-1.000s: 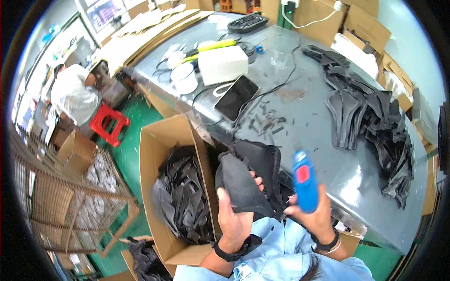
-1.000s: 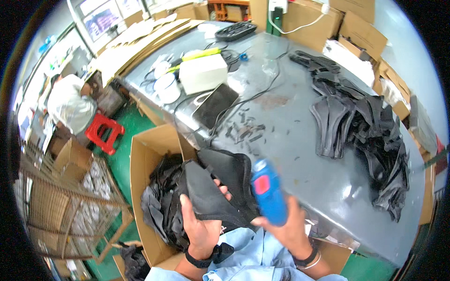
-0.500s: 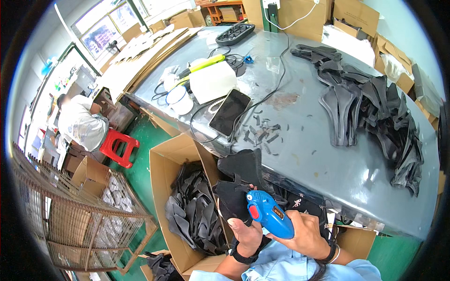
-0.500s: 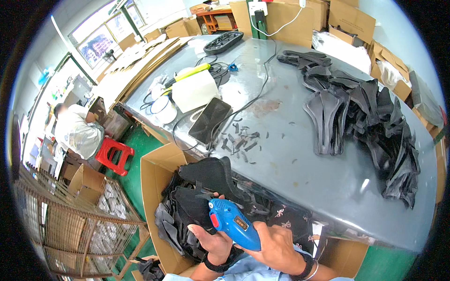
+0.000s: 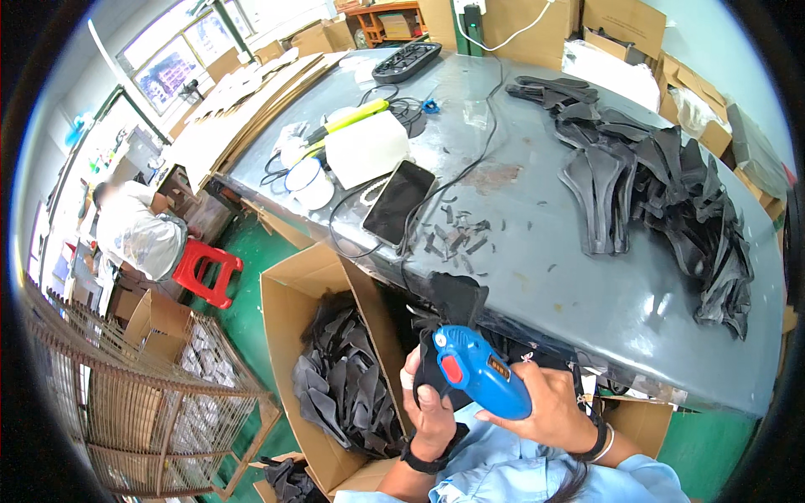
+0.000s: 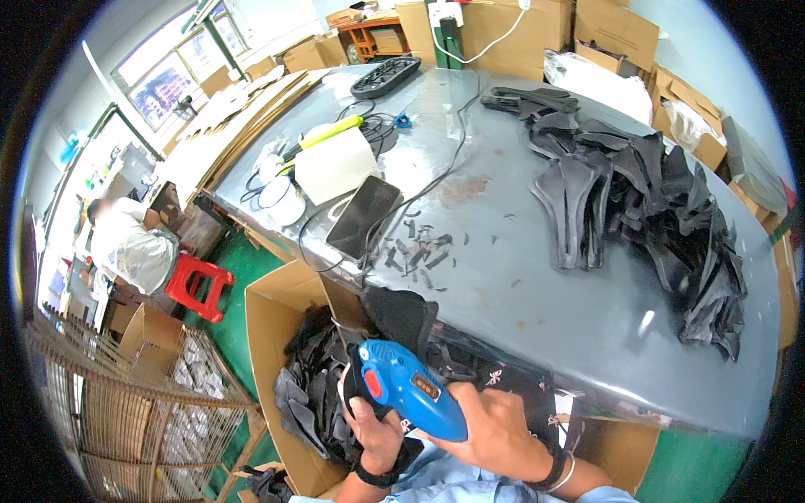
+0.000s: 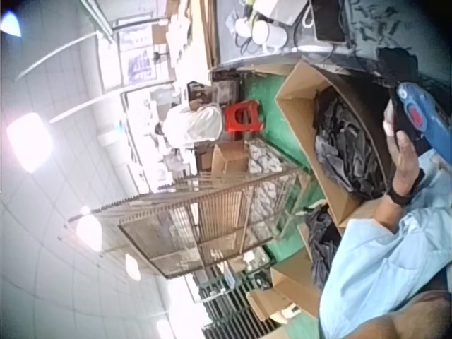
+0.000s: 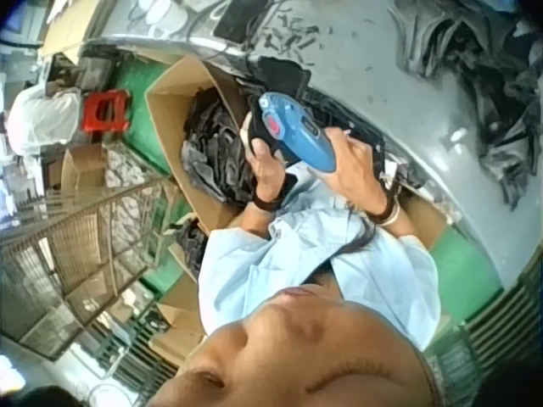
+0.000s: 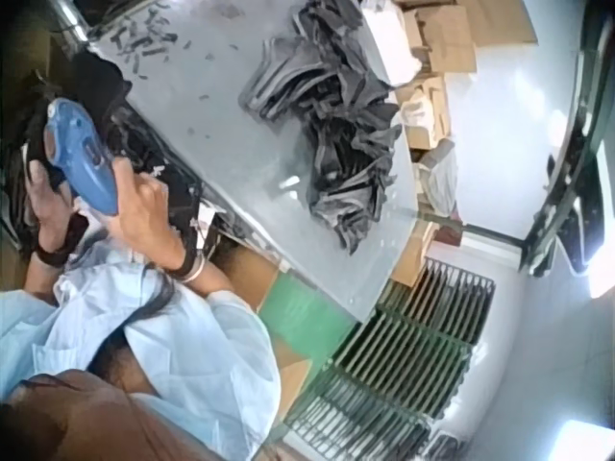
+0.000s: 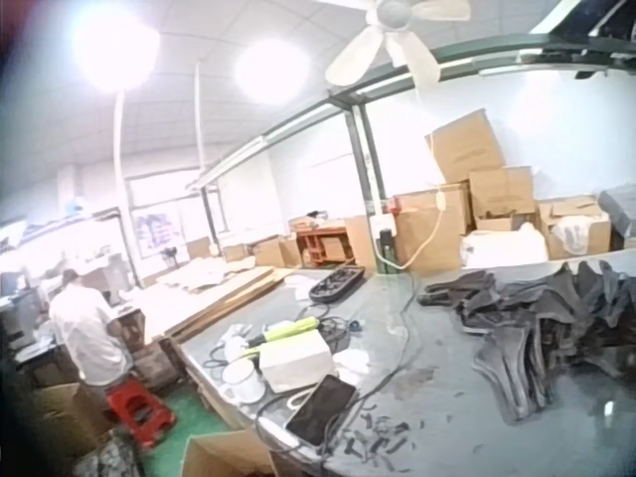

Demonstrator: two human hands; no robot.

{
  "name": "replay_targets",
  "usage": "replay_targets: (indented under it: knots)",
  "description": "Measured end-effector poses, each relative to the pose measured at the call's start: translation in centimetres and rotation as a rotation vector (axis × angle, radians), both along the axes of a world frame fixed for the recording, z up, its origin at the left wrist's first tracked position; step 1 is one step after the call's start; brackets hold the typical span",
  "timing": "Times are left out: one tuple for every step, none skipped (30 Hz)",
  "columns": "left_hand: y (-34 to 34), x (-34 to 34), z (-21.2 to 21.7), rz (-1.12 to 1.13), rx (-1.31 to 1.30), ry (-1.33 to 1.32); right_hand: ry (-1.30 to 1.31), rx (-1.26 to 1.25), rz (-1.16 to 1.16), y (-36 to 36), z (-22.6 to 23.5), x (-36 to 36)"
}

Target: Cutting and trimming excess material from bicycle saddle covers using a power trimmer.

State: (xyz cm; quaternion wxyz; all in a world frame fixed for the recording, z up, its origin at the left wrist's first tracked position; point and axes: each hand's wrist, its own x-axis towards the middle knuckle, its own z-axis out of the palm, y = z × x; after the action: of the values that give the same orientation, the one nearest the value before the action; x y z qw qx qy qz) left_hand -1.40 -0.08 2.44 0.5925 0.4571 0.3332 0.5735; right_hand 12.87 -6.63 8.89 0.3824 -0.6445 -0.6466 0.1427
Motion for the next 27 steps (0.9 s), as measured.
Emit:
replay_targets:
  knots:
    - [0.4,0.0,1.2,0.042,0.050,0.137,0.016,0.004,-0.016,0.2,0.4,0.5]
    - [0.8,-0.2,2.2,0.059,0.078,0.218,0.056,0.002,-0.055,0.7,0.9,1.0]
    - [1.1,-0.3,2.1,0.103,0.095,0.304,0.100,-0.038,-0.101,0.9,1.3,1.4]
    - [1.2,-0.3,2.6,0.055,0.088,0.307,0.178,-0.029,-0.135,1.5,1.6,1.8]
    - [1.3,-0.2,3.1,0.007,0.080,0.308,0.254,-0.019,-0.169,2.1,1.6,2.3]
    - [1.3,-0.1,3.3,-0.022,0.072,0.281,0.394,-0.075,-0.140,2.7,1.5,2.6]
    - [1.5,0.1,3.0,-0.065,0.057,0.250,0.531,-0.122,-0.115,3.3,1.6,3.1]
    - [1.5,0.3,3.5,-0.077,0.115,0.334,0.562,-0.161,-0.135,3.5,2.9,3.3]
    - [1.5,0.4,3.9,-0.077,0.184,0.426,0.560,-0.148,-0.151,3.5,2.6,3.6]
    - [1.5,1.1,3.5,0.133,0.369,0.356,0.563,-0.112,-0.141,3.5,1.9,4.0]
    - [1.5,1.9,3.1,0.345,0.547,0.274,0.565,-0.076,-0.131,3.5,1.7,4.4]
    - [0.7,1.4,2.9,0.399,0.686,0.157,0.587,-0.031,-0.147,3.4,2.0,4.3]
    - [0.7,0.9,3.0,0.115,0.876,0.076,0.584,-0.026,-0.153,3.5,2.1,4.4]
    - [-0.4,1.6,3.2,-0.137,0.730,0.054,0.649,0.040,-0.153,3.6,2.2,4.4]
    - [-2.1,2.4,3.9,-0.363,0.581,0.042,0.716,0.102,-0.129,3.8,2.5,4.0]
    - [-2.9,3.1,2.6,-0.422,0.308,-0.035,0.718,0.107,-0.106,3.9,2.8,3.8]
    - [-3.3,3.8,1.2,-0.482,0.033,-0.118,0.725,0.041,-0.062,3.7,3.2,3.8]
    - [-2.6,5.1,2.1,-0.441,-0.190,-0.399,0.731,-0.026,-0.021,3.6,3.5,3.7]
    - [-1.6,5.7,2.3,-0.316,-0.222,-0.510,0.733,-0.028,-0.025,3.4,3.6,3.8]
    - [-1.0,6.1,3.3,-0.273,-0.201,-0.528,0.693,-0.016,0.020,3.4,3.6,3.9]
    - [-0.3,6.3,4.9,-0.222,-0.175,-0.546,0.653,-0.002,0.074,3.4,3.9,4.0]
    - [0.4,5.5,4.8,-0.291,-0.160,-0.466,0.530,-0.015,0.025,3.3,4.2,3.9]
    - [0.9,4.9,4.7,-0.357,-0.146,-0.385,0.531,-0.015,0.037,3.0,4.0,3.9]
    - [1.2,4.9,5.1,-0.318,-0.086,-0.387,0.467,-0.010,-0.029,2.5,3.7,3.6]
    - [1.7,4.5,5.3,-0.295,-0.063,-0.380,0.407,-0.002,-0.087,2.3,3.2,3.2]
    - [2.2,4.2,5.5,-0.212,-0.028,-0.431,0.386,-0.038,-0.119,1.8,2.9,2.7]
    - [2.6,3.8,5.6,-0.129,0.009,-0.483,0.214,-0.002,-0.151,1.3,2.6,2.2]
